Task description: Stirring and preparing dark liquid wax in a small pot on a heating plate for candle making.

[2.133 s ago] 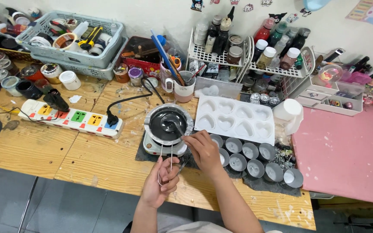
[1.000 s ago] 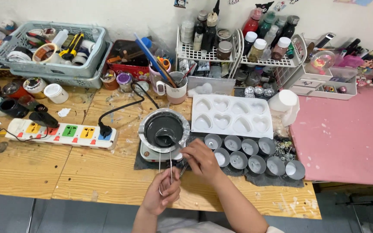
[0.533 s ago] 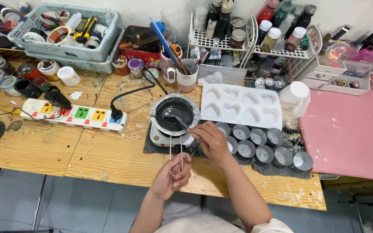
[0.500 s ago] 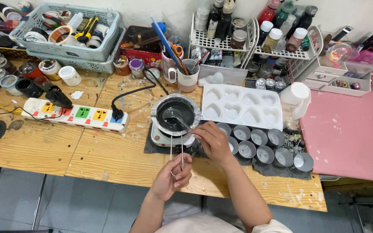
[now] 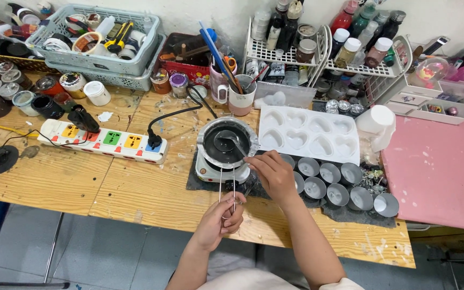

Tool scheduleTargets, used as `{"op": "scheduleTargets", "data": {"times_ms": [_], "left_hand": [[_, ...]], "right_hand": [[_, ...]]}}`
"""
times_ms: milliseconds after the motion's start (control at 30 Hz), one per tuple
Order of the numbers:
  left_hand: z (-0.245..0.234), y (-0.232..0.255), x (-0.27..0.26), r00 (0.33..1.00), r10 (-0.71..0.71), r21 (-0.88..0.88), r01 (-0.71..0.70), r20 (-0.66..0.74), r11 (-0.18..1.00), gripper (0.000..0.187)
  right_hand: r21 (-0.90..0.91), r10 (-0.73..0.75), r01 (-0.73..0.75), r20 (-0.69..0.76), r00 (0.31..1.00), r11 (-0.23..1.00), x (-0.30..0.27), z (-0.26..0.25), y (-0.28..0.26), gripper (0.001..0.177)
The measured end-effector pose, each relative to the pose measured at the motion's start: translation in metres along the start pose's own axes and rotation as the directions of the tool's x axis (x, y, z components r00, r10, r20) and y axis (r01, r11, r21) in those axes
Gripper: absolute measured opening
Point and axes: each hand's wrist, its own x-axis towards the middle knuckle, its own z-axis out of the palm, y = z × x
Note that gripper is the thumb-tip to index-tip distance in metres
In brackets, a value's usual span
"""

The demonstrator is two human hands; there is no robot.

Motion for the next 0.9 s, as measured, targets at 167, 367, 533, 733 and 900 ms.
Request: {"op": "scheduleTargets", "data": {"times_ms": [167,367,533,733,900], "left_hand": [[0.002,0.002,-0.002,1.0,-0.003,0.014,0.004,-0.026,1.0,0.03],[-0.002,-0.001,-0.001,0.999,-0.016,0.019,0.017,-0.044,1.0,0.024],[-0.004,-0.002,0.0,0.999,-0.032,-0.012,0.032,-0.027,0.999,0.022],[-0.002,0.0,0.0,0.998,-0.022,-0.021,0.021,-0.055,1.0,0.021],[-0.002,-0.001,0.0,0.996,-0.048,-0.022,0.047,-0.07,0.999,0.021]], "right_hand": [[0.115,0.033,-0.035,0.015,0.999,0.993,-0.001,0.0,-0.001,0.021],[0.201,0.041,-0.037,-0.015,0.999,0.979,-0.009,-0.003,0.008,0.012],[0.102,0.049,-0.043,-0.058,0.997,0.994,-0.007,-0.003,0.006,0.01],[0.04,0.07,-0.069,-0.015,0.997,0.997,-0.001,0.002,0.001,0.016],[0.133,0.038,-0.039,0.011,0.999,0.99,0.002,0.001,-0.004,0.015]]}}
